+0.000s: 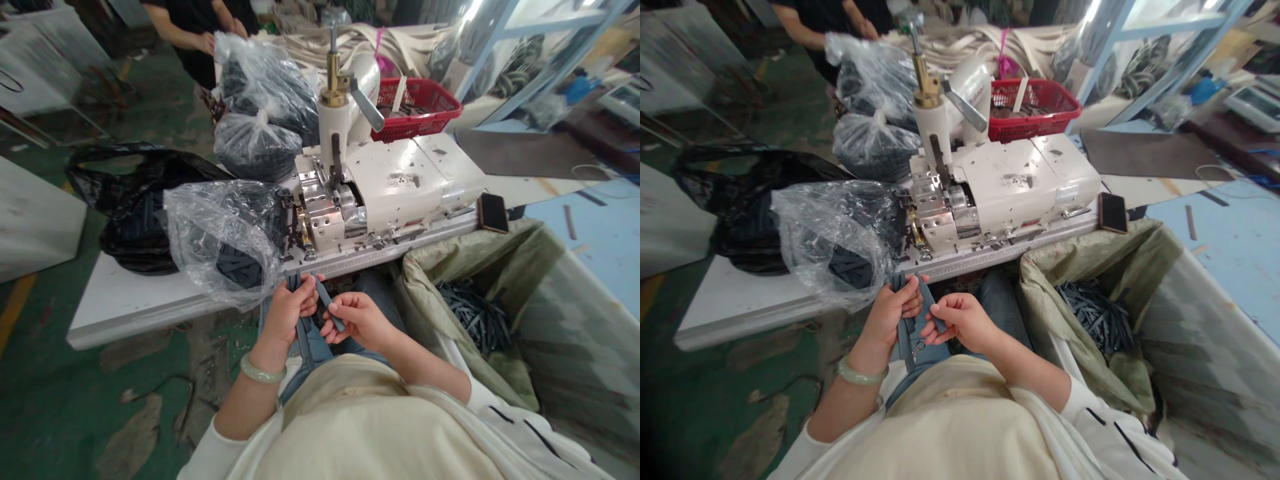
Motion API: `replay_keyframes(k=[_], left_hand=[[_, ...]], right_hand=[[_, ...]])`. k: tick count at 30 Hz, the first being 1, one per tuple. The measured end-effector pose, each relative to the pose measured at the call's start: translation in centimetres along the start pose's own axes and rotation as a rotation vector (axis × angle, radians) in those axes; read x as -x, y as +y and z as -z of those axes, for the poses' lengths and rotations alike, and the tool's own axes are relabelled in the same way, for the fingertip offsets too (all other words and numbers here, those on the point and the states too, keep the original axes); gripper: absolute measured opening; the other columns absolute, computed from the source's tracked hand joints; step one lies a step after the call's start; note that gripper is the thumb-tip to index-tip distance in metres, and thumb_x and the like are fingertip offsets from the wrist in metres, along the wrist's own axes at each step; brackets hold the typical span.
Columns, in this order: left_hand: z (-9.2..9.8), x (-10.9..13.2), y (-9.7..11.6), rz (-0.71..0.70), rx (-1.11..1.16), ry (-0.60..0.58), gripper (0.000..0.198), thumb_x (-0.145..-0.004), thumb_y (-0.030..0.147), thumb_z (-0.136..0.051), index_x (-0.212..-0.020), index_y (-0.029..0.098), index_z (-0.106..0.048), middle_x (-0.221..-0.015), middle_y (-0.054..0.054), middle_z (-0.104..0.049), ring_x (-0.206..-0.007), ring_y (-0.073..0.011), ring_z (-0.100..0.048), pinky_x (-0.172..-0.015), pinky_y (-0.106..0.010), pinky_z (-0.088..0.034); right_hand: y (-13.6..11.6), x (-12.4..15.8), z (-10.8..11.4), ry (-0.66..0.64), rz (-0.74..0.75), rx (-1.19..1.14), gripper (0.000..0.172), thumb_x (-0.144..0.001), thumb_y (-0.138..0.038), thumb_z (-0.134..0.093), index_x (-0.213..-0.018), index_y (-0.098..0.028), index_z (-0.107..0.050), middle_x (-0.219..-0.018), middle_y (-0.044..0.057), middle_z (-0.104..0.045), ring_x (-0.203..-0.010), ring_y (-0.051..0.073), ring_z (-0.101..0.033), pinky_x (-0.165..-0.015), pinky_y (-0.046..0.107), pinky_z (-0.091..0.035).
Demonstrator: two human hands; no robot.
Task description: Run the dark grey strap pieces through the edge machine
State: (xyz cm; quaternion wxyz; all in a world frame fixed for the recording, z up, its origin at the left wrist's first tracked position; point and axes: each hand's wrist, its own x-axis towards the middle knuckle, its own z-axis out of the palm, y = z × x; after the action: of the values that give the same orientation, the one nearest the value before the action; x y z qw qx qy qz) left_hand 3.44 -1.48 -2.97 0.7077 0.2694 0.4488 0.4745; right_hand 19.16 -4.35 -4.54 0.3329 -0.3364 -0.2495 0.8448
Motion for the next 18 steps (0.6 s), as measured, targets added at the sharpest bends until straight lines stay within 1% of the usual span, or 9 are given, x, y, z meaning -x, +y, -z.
replay_keyframes(k=[3,7,10,13,16,18], left_hand=[[0.0,-0.1,0.0,0.023,0.003,-0.012,0.028,-0.073,0.035,-0.074,-0.088,0.012,-0.067,-0.048,0.011,-0.028,-0.039,-0.0011,-0.023,-0.037,-0.012,-0.02],[-0.1,0.0,0.1,0.031,-0.005,-0.012,0.03,-0.073,0.036,-0.075,-0.088,0.012,-0.067,-0.046,0.011,-0.029,-0.039,-0.0014,-0.023,-0.036,-0.012,-0.019],[-0.2,0.0,0.1,0.034,-0.01,-0.02,0.031,-0.073,0.038,-0.075,-0.086,0.012,-0.066,-0.044,0.011,-0.031,-0.039,-0.002,-0.025,-0.036,-0.012,-0.02],[-0.1,-0.1,0.3,0.017,0.008,-0.02,0.032,-0.072,0.037,-0.075,-0.09,0.012,-0.066,-0.045,0.011,-0.03,-0.039,-0.0021,-0.024,-0.036,-0.012,-0.02],[0.3,-0.3,0.6,-0.005,0.041,0.002,0.036,-0.071,0.037,-0.076,-0.096,0.012,-0.066,-0.049,0.012,-0.028,-0.04,-0.0018,-0.022,-0.036,-0.011,-0.019],[0.6,-0.4,0.9,-0.007,0.052,0.024,0.038,-0.071,0.038,-0.077,-0.096,0.012,-0.065,-0.051,0.012,-0.026,-0.04,-0.0018,-0.021,-0.035,-0.011,-0.019]], right_hand=[[-0.2,0.0,0.0,-0.015,0.004,-0.014,0.033,-0.076,-0.042,-0.073,-0.082,-0.011,-0.065,-0.069,0.007,-0.074,-0.055,0.015,-0.07,-0.047,0.019,-0.055],[-0.4,-0.6,0.0,-0.07,0.014,0.01,0.036,-0.08,-0.046,-0.069,-0.092,-0.012,-0.065,-0.073,0.007,-0.074,-0.056,0.014,-0.07,-0.049,0.02,-0.056],[-0.4,-1.3,0.0,-0.109,0.074,0.066,0.035,-0.083,-0.048,-0.065,-0.087,-0.013,-0.063,-0.067,0.004,-0.071,-0.051,0.011,-0.066,-0.049,0.019,-0.053],[-0.7,-1.9,0.1,-0.127,0.116,0.123,0.035,-0.085,-0.047,-0.062,-0.086,-0.013,-0.063,-0.062,0.002,-0.069,-0.048,0.01,-0.062,-0.047,0.018,-0.051],[-2.2,-2.6,0.2,-0.094,0.169,0.18,0.035,-0.086,-0.048,-0.059,-0.085,-0.013,-0.062,-0.057,0.001,-0.067,-0.042,0.009,-0.057,-0.042,0.017,-0.045],[-3.8,-3.3,0.3,-0.014,0.237,0.22,0.035,-0.087,-0.048,-0.057,-0.08,-0.014,-0.061,-0.051,-0.001,-0.063,-0.036,0.007,-0.051,-0.037,0.016,-0.037]])
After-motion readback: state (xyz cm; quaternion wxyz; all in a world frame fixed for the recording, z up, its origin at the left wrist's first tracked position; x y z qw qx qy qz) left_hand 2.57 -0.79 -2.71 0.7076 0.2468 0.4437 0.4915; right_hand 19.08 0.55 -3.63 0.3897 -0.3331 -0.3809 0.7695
